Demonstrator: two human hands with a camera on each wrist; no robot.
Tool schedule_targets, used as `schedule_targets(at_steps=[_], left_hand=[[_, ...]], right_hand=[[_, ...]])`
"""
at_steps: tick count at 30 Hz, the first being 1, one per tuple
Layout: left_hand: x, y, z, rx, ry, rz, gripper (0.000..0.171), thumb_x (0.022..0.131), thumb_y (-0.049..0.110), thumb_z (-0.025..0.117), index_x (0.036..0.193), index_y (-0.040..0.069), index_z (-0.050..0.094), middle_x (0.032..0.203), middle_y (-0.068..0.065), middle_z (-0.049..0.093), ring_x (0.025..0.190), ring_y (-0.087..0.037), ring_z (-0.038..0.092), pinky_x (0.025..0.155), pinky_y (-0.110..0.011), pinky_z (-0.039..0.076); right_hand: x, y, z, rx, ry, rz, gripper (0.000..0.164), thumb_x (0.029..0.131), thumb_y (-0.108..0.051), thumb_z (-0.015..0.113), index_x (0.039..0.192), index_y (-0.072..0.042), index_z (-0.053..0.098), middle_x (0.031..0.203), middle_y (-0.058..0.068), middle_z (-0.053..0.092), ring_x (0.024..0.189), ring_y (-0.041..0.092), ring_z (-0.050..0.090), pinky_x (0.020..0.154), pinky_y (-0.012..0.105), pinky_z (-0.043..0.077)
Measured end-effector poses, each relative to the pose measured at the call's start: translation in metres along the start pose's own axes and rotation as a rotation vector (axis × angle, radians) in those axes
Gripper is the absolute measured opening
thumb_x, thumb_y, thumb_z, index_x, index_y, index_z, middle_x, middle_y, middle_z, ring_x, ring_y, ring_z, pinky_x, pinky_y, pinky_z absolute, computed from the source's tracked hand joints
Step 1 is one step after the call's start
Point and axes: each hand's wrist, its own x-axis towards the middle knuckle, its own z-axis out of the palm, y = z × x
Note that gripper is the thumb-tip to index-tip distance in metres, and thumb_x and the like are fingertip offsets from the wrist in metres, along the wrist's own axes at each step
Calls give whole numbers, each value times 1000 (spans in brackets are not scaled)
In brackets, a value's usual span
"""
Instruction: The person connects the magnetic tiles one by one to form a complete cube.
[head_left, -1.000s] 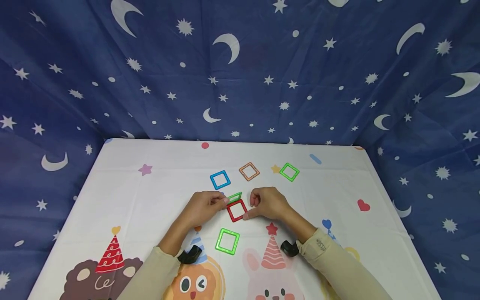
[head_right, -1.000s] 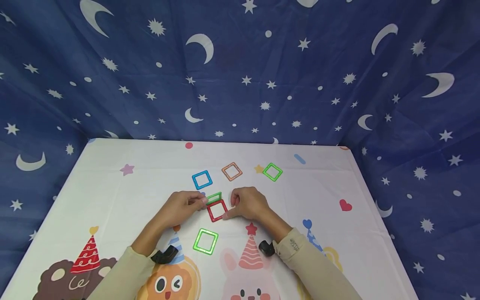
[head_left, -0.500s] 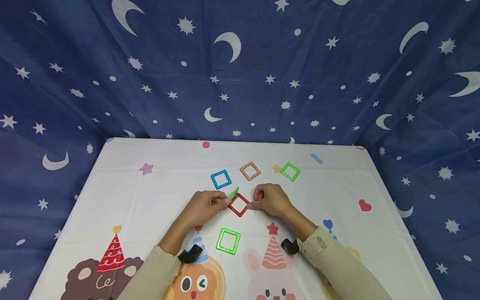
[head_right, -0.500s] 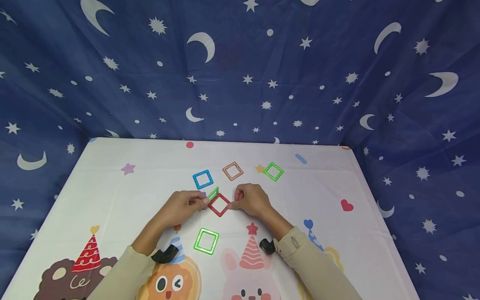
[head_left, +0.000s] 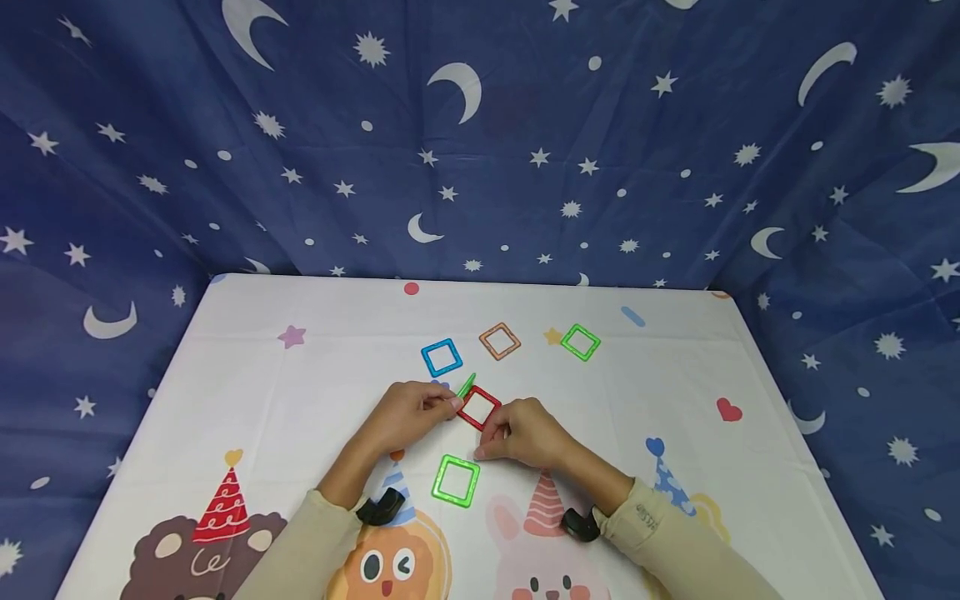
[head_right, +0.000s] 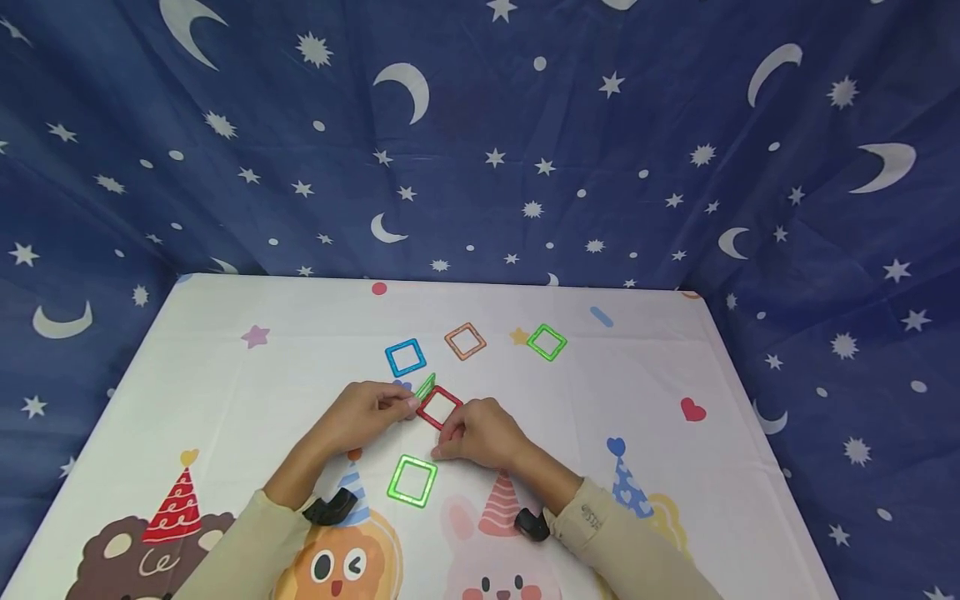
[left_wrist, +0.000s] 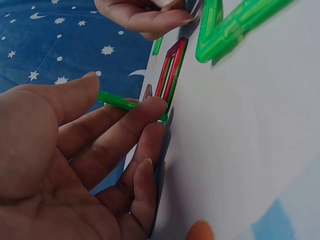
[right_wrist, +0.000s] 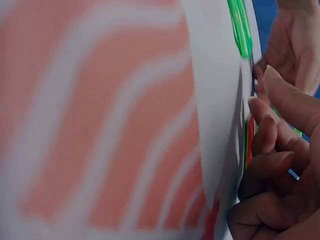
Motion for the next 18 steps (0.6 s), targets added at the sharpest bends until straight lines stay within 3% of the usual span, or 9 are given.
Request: schedule_targets(at_steps=[11,18], left_hand=[[-1,0,0,-3,-9,16,18,96,38,71,99,23,80,84,13,74,81,-6,62,73,-28,49],[-1,1,0,-6,-10,12,19,95,40,71,100,24,80,85,13,74,83,-6,62,75,-28,50]], right_hand=[[-4,-18,18,-167,-12,30,28,72,-43,92,64,-30,69,53,-18,51,56,-1,47,50,21,35],[-6,-22,16,-284,-34,3,24,77,-33,84,61,-31,66,51,-20,47,57,-1,45,48,21,35]])
